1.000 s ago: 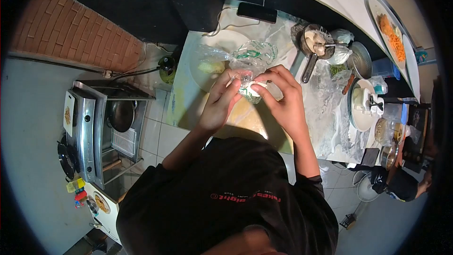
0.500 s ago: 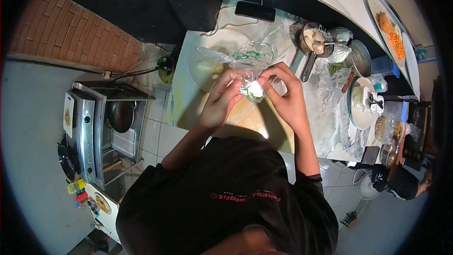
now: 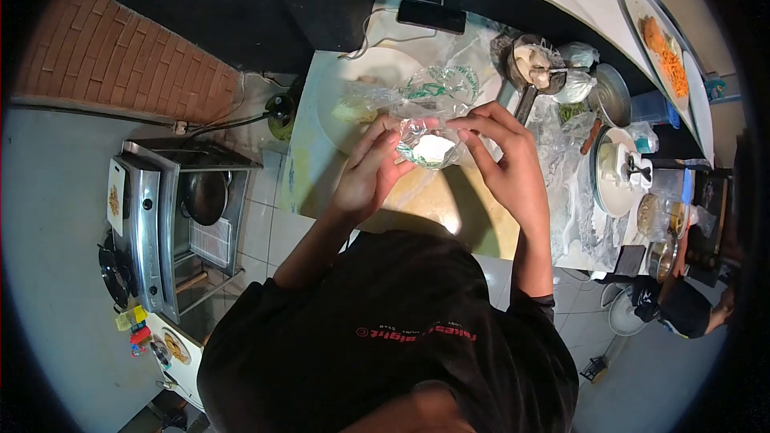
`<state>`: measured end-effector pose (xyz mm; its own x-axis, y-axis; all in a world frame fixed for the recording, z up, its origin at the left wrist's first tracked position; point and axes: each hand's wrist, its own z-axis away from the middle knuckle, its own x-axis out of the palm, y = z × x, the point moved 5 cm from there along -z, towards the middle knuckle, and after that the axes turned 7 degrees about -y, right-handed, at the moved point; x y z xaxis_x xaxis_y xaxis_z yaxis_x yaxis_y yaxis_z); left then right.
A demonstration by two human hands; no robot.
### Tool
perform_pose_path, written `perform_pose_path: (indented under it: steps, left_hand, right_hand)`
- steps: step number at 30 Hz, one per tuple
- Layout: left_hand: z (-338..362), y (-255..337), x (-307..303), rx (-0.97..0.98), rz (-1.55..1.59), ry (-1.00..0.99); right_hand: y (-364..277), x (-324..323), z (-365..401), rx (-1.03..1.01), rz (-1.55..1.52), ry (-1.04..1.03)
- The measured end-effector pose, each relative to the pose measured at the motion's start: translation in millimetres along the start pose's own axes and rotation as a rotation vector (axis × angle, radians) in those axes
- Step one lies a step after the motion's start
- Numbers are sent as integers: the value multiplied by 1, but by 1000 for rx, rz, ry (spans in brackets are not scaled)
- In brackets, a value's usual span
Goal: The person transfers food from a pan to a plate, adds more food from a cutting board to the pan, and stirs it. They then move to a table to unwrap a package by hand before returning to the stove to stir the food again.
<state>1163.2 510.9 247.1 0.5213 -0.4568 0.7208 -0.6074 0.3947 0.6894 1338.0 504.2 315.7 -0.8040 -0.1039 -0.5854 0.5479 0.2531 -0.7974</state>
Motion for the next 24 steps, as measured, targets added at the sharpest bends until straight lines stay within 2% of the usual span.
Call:
perform_pose_path:
  steps: [13,16,18,22,24]
  left_hand:
    - [2,1,5,68,-61,-41]
    - [2,3,7,79,-33,-71]
    - [3,4,7,72,-8,-65]
    - [3,1,5,47,-4,-4]
    - [2,2,5,39,20,0]
  right_hand:
    - [-11,3,2,-89,11,20]
    - [-7,2,2,-53,-16,44]
    - [-1,-2,2,40,-31,61]
    - [-5,-3,6,19,-29,46]
    - [-10,-3,10,-93,228,117]
